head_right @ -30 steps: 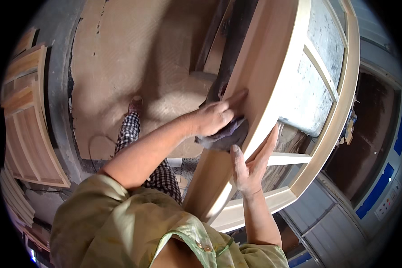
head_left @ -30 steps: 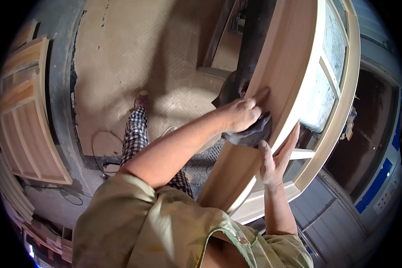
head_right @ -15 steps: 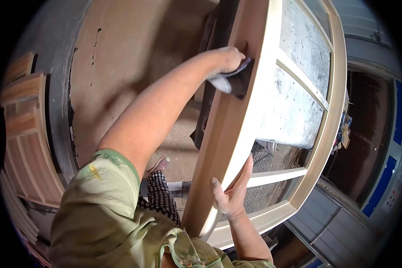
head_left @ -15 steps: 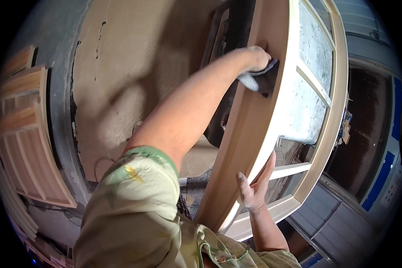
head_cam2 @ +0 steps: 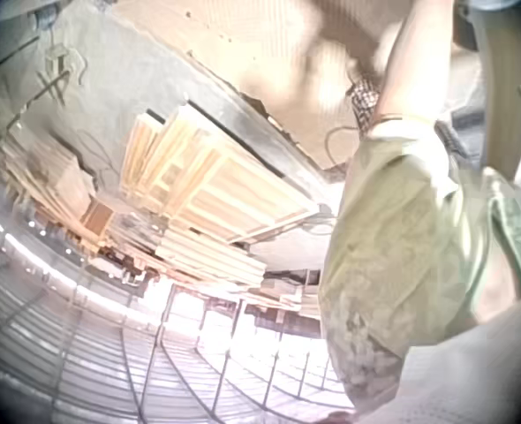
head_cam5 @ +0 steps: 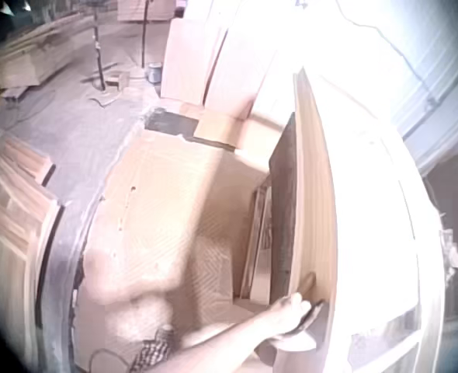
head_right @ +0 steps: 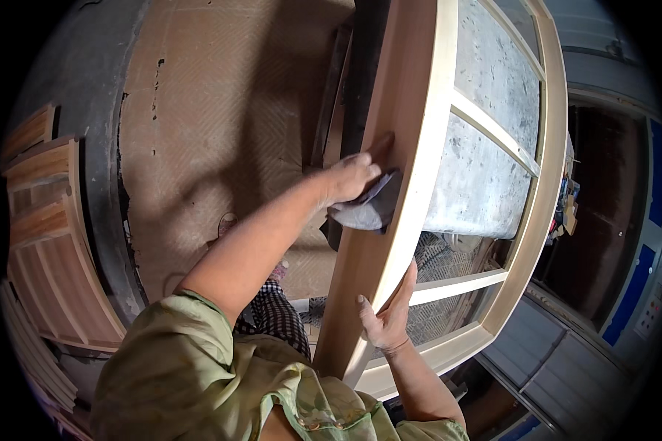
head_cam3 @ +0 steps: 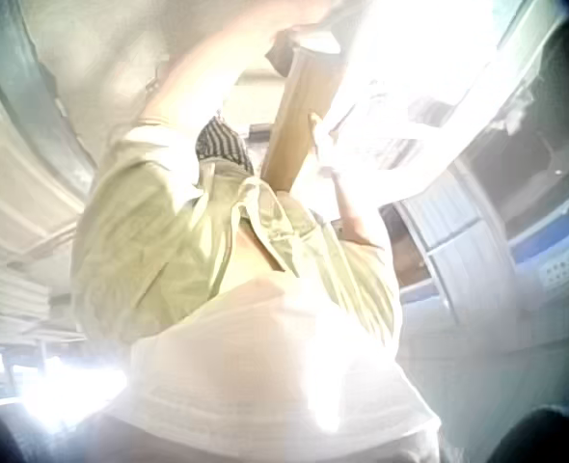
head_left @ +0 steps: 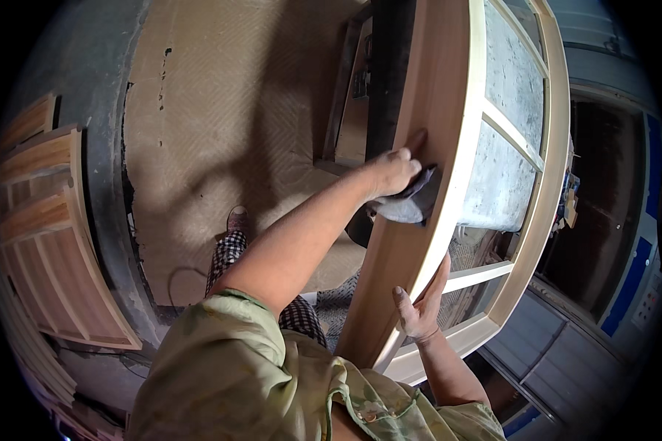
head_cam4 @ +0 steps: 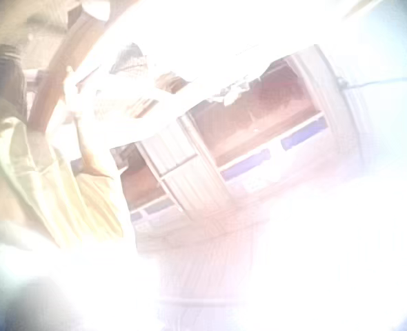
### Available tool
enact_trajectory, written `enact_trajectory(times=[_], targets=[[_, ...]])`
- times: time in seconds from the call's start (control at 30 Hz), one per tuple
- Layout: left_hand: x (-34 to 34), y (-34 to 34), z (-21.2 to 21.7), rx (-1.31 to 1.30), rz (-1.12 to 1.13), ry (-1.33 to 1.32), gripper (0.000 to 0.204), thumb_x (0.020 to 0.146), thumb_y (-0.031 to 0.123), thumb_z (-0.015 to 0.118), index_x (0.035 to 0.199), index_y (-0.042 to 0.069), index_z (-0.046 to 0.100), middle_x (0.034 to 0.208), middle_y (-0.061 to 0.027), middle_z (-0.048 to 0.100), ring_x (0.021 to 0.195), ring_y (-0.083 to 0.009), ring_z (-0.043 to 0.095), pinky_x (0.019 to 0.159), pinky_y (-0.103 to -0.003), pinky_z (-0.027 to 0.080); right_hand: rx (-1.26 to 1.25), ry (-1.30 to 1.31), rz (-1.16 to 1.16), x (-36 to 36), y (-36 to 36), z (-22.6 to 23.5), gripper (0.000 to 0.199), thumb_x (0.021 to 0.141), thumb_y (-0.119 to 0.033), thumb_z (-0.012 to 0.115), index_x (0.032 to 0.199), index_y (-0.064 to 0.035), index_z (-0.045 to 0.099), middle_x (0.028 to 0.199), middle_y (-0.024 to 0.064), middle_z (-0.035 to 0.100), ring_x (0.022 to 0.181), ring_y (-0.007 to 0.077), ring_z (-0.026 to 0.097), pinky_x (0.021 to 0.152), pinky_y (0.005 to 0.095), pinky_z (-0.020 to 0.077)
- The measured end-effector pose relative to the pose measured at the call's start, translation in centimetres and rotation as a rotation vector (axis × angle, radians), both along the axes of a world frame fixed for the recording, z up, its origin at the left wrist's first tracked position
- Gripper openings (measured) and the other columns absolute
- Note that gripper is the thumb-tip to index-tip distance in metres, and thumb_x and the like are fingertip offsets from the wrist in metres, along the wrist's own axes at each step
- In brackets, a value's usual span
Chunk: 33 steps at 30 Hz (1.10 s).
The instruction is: The person sands the surface and edges of a large wooden window-like frame using a power sander and a sanding block by hand.
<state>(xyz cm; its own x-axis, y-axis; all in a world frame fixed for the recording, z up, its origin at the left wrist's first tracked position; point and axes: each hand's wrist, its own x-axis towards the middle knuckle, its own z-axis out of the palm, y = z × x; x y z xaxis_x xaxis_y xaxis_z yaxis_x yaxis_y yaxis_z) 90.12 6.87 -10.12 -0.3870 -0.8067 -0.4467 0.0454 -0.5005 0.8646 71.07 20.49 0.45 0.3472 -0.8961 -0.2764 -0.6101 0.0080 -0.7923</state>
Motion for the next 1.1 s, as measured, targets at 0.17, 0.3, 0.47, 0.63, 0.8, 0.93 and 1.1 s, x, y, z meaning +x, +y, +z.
enact_trajectory(times=[0.17,0.3,0.47,0.63,0.8,0.93,1.1], targets=[[-0.9,2.0,0.3,-0.038,-0.014,-0.108,0.055,0.093,0.029,0.039,0.136,-0.006,0.036,0.136,-0.0314,0.040,0.130,-0.0375,0.040,0.109,-0.040,0.031,0.032,0.011,-0.021,-0.2,0.2,0.0,0.097,0.079,-0.025,0.066,0.145,0.0041,0.000,0.140,0.0188,0.025,0.130,0.0266,0.028,0.108,0.0398,0.0230],[0.1,-1.4,1.1,-0.020,0.036,-0.100,0.052,0.092,0.031,0.045,0.126,-0.009,0.046,0.134,-0.0310,0.043,0.128,-0.0362,0.042,0.106,-0.040,0.034,-0.028,0.033,-0.004,0.4,0.2,0.1,0.096,0.077,-0.023,0.064,0.144,0.0053,0.001,0.138,0.0202,0.026,0.128,0.0280,0.029,0.108,0.0403,0.0233],[0.4,-6.2,0.4,-0.128,0.078,-0.235,0.033,0.095,0.023,0.044,0.108,0.000,0.063,0.114,-0.0207,0.060,0.101,-0.0303,0.061,0.086,-0.041,0.047,-0.018,0.060,0.010,0.7,-0.1,0.4,0.097,0.078,-0.026,0.065,0.144,0.0050,0.001,0.137,0.0207,0.025,0.129,0.0289,0.028,0.108,0.0419,0.0227],[0.6,-7.8,-2.2,-0.094,0.124,-0.114,0.034,0.096,0.022,0.038,0.116,0.002,0.058,0.122,-0.0202,0.055,0.108,-0.0303,0.057,0.083,-0.042,0.048,0.047,-0.001,-0.008,0.8,-0.4,0.5,0.094,0.079,-0.024,0.064,0.143,0.0056,0.003,0.137,0.0202,0.026,0.129,0.0283,0.028,0.108,0.0402,0.0228],[0.9,-8.5,1.6,-0.053,0.066,-0.207,0.033,0.095,0.020,0.041,0.114,0.001,0.060,0.124,-0.0232,0.052,0.114,-0.0300,0.054,0.088,-0.040,0.047,0.034,-0.024,-0.038,0.0,-0.1,0.4,0.088,0.083,-0.021,0.062,0.143,0.0046,0.003,0.138,0.0210,0.027,0.128,0.0281,0.030,0.108,0.0405,0.0226],[2.2,-13.4,-1.0,-0.291,-0.084,-0.375,0.030,0.092,0.007,0.040,0.099,0.000,0.068,0.104,-0.0208,0.062,0.092,-0.0299,0.063,0.079,-0.043,0.048,0.066,-0.030,-0.023,-0.1,-0.6,0.0,0.084,0.086,-0.024,0.061,0.142,0.0063,0.006,0.135,0.0216,0.030,0.126,0.0274,0.032,0.107,0.0407,0.0247],[5.5,-18.4,0.6,-0.026,0.132,-0.135,0.027,0.091,0.009,0.043,0.090,-0.001,0.068,0.080,-0.0133,0.064,0.069,-0.0250,0.061,0.064,-0.041,0.047,0.091,-0.204,-0.029,2.7,-5.9,-0.4,0.082,0.088,-0.027,0.059,0.141,0.0074,0.008,0.131,0.0212,0.036,0.121,0.0269,0.039,0.104,0.0394,0.0304]])
